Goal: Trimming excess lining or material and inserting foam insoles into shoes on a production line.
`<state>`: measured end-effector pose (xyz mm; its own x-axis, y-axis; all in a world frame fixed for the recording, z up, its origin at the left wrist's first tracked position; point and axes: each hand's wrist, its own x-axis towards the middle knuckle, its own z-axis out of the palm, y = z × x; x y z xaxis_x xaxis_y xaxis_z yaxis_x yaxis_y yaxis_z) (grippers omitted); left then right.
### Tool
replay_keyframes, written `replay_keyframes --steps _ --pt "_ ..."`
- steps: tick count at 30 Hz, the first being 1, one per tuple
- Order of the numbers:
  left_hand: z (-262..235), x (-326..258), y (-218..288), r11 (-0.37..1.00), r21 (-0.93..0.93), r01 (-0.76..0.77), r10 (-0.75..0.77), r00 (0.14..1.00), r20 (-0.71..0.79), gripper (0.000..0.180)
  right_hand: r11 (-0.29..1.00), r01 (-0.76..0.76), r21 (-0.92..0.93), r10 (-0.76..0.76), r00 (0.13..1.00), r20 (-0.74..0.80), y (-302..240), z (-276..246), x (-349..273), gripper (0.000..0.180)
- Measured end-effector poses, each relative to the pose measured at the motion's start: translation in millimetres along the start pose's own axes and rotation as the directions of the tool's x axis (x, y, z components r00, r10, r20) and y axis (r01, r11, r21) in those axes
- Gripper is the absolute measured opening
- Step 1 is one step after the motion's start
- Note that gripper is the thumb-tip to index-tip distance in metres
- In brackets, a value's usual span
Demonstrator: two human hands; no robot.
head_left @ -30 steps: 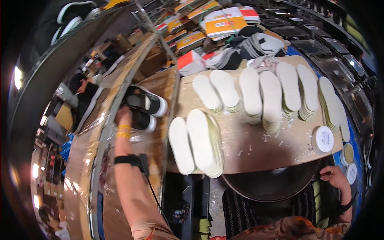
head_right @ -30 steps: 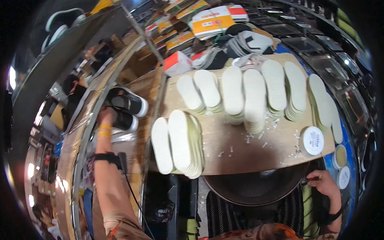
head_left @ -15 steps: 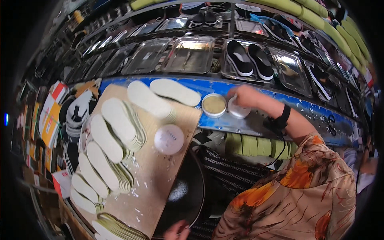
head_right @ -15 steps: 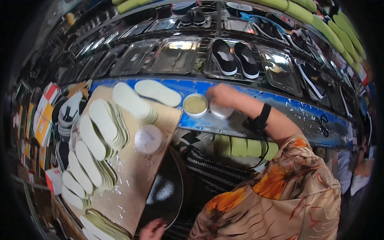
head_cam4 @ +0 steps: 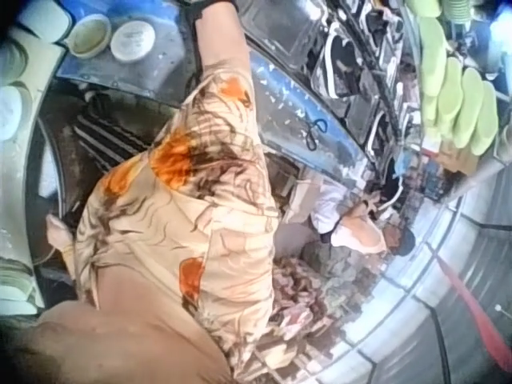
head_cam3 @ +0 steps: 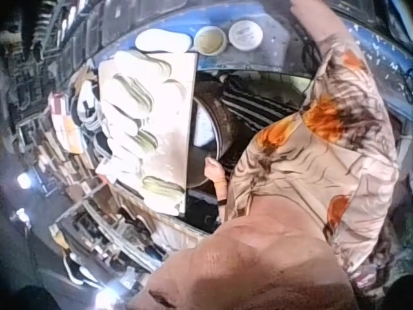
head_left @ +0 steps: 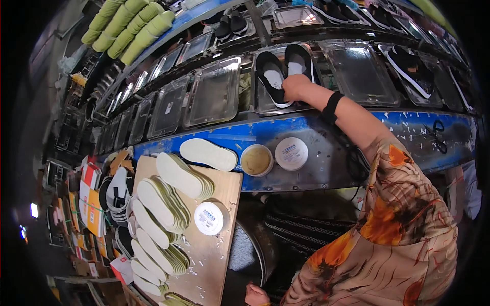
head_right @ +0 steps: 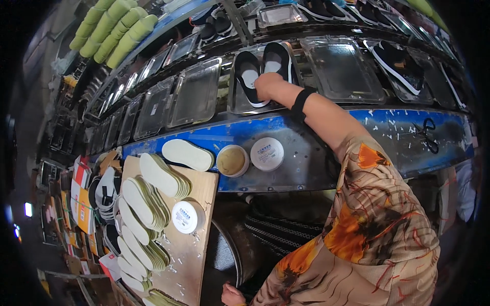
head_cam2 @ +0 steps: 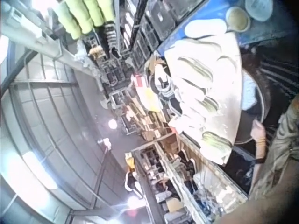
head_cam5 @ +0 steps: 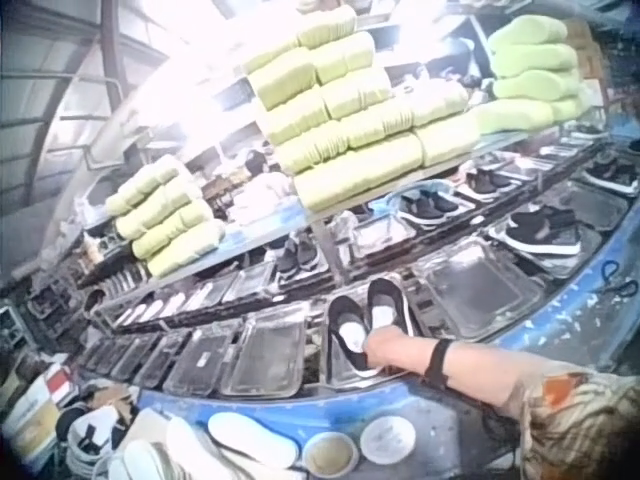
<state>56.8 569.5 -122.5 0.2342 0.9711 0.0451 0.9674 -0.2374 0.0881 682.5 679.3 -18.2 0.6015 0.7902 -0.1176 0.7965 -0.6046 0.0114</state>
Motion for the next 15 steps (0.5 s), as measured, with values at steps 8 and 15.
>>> replay_keyframes --steps 8,15 --pt "17 12 -22 0.976 -0.192 0.099 -0.063 0.981 0.186 0.036 0.719 0.464 0.518 -0.116 0.814 -0.569 -41 -70 -114 0.028" --pt "-65 26 12 -0.32 -0.859 0.4 -0.054 0.897 0.438 0.051 0.147 0.972 -0.183 -0.711 -0.024 -0.703 -210 -11 -277 0.019"
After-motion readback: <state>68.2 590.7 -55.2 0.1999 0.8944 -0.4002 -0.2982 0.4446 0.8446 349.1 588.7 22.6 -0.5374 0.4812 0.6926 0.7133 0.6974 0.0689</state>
